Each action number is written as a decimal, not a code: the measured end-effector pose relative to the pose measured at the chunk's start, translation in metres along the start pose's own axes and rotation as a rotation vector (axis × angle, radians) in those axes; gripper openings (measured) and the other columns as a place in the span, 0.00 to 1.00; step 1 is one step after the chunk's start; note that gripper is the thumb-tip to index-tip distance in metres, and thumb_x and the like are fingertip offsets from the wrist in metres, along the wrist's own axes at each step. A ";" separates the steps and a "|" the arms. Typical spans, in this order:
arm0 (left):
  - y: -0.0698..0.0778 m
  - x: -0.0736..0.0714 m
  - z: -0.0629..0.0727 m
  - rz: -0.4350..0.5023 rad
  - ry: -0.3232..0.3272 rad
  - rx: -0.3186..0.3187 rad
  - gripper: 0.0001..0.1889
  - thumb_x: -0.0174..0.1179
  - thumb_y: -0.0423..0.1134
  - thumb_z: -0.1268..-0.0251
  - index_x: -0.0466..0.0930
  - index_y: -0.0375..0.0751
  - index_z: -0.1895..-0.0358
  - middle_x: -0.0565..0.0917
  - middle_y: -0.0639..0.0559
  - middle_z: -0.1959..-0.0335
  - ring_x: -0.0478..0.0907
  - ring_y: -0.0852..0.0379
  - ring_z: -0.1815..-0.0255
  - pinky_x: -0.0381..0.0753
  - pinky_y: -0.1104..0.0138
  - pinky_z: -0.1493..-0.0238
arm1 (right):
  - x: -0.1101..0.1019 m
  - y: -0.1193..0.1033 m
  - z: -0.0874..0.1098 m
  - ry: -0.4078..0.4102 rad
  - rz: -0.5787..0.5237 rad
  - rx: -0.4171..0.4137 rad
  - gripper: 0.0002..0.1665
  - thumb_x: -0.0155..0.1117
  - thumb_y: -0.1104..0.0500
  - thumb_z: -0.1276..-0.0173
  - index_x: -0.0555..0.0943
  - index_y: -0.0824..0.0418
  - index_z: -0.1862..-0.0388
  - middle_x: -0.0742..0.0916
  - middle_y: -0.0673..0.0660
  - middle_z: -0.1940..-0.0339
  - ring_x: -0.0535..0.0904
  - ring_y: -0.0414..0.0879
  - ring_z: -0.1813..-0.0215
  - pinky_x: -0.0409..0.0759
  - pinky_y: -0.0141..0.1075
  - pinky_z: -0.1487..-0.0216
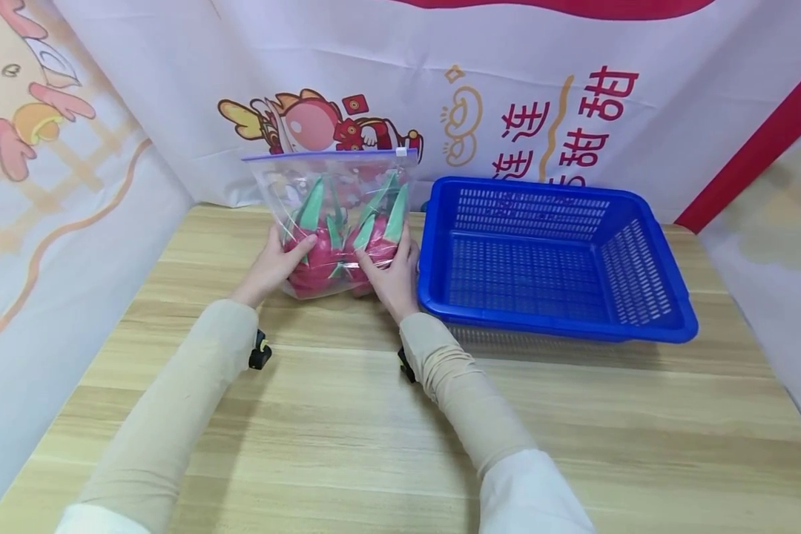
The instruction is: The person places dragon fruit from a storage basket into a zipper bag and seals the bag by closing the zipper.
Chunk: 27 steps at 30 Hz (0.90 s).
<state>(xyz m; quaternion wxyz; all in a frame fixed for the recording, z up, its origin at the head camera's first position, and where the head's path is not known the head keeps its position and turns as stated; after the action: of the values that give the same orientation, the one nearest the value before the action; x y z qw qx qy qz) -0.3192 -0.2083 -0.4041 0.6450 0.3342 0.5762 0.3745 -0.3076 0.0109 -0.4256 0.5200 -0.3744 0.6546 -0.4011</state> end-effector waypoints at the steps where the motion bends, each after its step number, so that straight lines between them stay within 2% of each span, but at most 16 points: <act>1: 0.000 0.001 0.000 -0.021 0.000 -0.001 0.48 0.51 0.67 0.39 0.40 0.47 0.24 0.56 0.40 0.24 0.51 0.42 0.22 0.51 0.46 0.24 | -0.001 0.001 0.000 0.002 -0.006 -0.005 0.58 0.67 0.44 0.40 0.44 0.53 0.21 0.63 0.64 0.27 0.59 0.53 0.26 0.55 0.42 0.23; 11: 0.006 -0.001 0.002 -0.068 0.031 -0.018 0.49 0.49 0.68 0.38 0.36 0.50 0.23 0.54 0.40 0.23 0.50 0.41 0.23 0.51 0.47 0.24 | 0.000 -0.002 -0.002 -0.036 -0.052 0.013 0.54 0.64 0.43 0.37 0.44 0.51 0.21 0.64 0.62 0.27 0.60 0.52 0.26 0.56 0.43 0.23; 17: 0.011 -0.006 0.004 -0.106 0.036 -0.040 0.46 0.48 0.68 0.37 0.39 0.53 0.23 0.56 0.41 0.24 0.52 0.40 0.23 0.52 0.45 0.25 | 0.002 -0.008 0.005 -0.001 -0.028 0.035 0.52 0.64 0.41 0.38 0.48 0.50 0.22 0.67 0.62 0.29 0.63 0.54 0.28 0.59 0.46 0.25; 20: 0.010 -0.011 0.005 -0.120 0.043 -0.061 0.46 0.47 0.69 0.38 0.41 0.53 0.23 0.57 0.41 0.24 0.53 0.40 0.24 0.53 0.45 0.25 | 0.005 -0.011 0.008 -0.005 0.021 0.061 0.53 0.62 0.35 0.39 0.49 0.47 0.22 0.69 0.63 0.31 0.66 0.55 0.31 0.63 0.48 0.27; 23: 0.008 -0.018 0.007 -0.132 0.053 -0.072 0.45 0.46 0.69 0.37 0.41 0.53 0.23 0.59 0.40 0.25 0.55 0.39 0.24 0.55 0.45 0.26 | 0.009 -0.015 0.011 -0.043 0.050 0.086 0.53 0.60 0.32 0.40 0.48 0.43 0.22 0.70 0.63 0.34 0.69 0.55 0.35 0.68 0.51 0.31; 27: 0.004 -0.029 0.008 -0.144 0.062 -0.081 0.45 0.45 0.70 0.37 0.41 0.54 0.23 0.58 0.39 0.25 0.55 0.38 0.25 0.55 0.44 0.26 | 0.016 -0.020 0.014 -0.087 0.051 0.096 0.51 0.60 0.33 0.39 0.48 0.41 0.22 0.71 0.63 0.36 0.71 0.56 0.37 0.69 0.52 0.32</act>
<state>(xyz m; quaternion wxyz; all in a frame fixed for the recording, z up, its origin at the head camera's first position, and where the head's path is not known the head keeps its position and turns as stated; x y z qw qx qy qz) -0.3132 -0.2314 -0.3856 0.6651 0.2539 0.6028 0.3603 -0.2954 -0.0138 -0.4154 0.5755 -0.3495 0.6206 -0.4019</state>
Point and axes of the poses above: each hand's wrist, its own z-axis away from the middle knuckle, its own x-axis out of the palm, y = z × x, the point moved 5 cm from there along -z, towards the middle knuckle
